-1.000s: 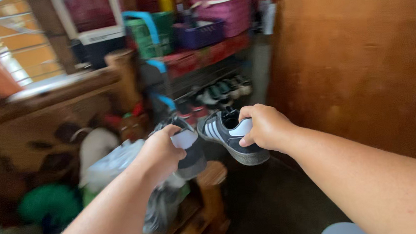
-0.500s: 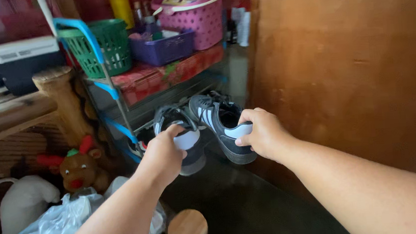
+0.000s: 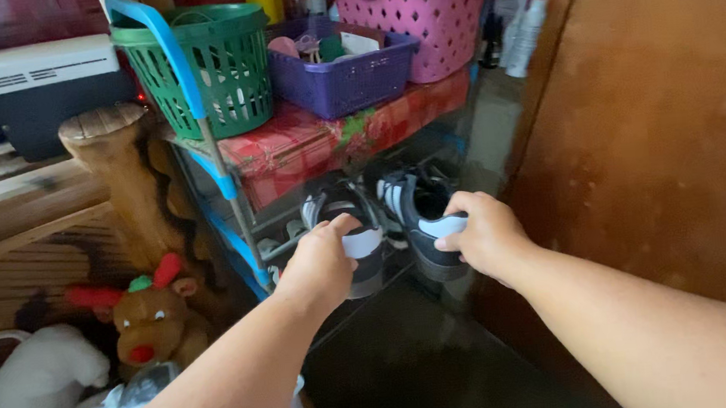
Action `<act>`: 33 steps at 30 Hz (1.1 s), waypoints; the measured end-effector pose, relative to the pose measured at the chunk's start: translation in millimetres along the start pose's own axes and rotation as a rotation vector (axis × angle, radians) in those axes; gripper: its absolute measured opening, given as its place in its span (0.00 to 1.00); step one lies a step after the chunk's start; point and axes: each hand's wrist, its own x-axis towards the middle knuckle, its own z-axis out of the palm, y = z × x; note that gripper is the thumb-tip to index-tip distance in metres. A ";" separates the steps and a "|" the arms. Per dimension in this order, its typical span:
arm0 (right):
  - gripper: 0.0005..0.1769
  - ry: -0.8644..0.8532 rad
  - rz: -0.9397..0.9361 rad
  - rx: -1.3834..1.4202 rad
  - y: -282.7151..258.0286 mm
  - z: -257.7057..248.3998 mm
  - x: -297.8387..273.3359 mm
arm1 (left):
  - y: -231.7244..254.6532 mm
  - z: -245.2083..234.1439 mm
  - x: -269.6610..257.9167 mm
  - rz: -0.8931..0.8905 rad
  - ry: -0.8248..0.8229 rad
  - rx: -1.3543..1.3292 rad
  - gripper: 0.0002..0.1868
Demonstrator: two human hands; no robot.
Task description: The person cleans several pairs of shoes with a cloth and places them on a shoe rack. They also handle plastic bags and a small plastic container, placing them on the rack or nearby.
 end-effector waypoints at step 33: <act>0.20 -0.391 -0.130 -0.050 77.3 31.5 304.6 | 14.6 112.7 227.4 -0.372 0.151 0.121 0.26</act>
